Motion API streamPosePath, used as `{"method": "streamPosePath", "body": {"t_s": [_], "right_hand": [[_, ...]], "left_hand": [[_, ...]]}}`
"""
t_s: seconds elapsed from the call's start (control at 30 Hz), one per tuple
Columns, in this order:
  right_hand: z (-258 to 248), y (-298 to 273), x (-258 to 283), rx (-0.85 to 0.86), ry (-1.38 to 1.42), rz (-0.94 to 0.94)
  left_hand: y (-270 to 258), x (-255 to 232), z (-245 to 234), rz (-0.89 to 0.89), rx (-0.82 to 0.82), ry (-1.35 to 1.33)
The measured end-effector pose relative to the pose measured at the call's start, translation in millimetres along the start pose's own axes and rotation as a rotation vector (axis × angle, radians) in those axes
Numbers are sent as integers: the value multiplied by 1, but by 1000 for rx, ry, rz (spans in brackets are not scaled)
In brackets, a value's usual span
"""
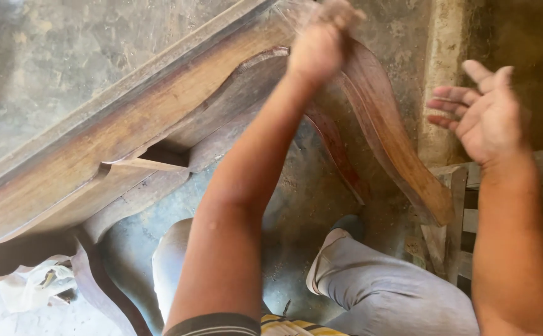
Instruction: Sanding a wooden table frame with sandpaper to smooth the surface
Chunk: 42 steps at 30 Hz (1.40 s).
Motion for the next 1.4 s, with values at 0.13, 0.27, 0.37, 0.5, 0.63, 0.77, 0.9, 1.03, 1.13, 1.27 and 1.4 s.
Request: {"method": "streamPosePath", "body": {"t_s": [0.13, 0.27, 0.37, 0.5, 0.63, 0.77, 0.9, 1.03, 1.13, 1.27, 1.4], "right_hand": [[49, -2, -12, 280, -259, 130], [93, -26, -14, 284, -365, 284], [115, -31, -10, 365, -383, 192], [116, -31, -13, 127, -1129, 184], [109, -30, -28, 65, -1471, -75], [115, -29, -17, 34, -1500, -149], [117, -29, -7, 8, -1439, -15], [110, -37, -14, 196, -1273, 56], [101, -23, -15, 326, -1106, 157], [90, -21, -35, 349, -1008, 185], [81, -23, -36, 376, -1061, 297]], "left_hand": [[-29, -29, -23, -280, -138, 194], [-102, -148, 28, 180, -176, -150], [-52, -57, 22, -16, -14, -91], [8, 88, -8, -257, -482, 78], [-31, -19, 11, -207, -239, 119], [-26, -34, 32, 6, -223, -6], [2, 86, -28, -286, -628, -41], [-27, 11, 20, -208, -239, 55], [-48, -11, -12, -42, -201, 106], [-50, 89, -66, -218, -629, -44], [-55, 19, -8, -433, -103, 320]]}}
Point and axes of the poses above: each hand's wrist, its own y-axis towards the middle knuckle, its own z-axis out of the palm, x = y × z, the point moved 8 cm from there along y, towards the middle knuckle, and after that the axes turned 10 degrees about -y, right-handed, at the moved point
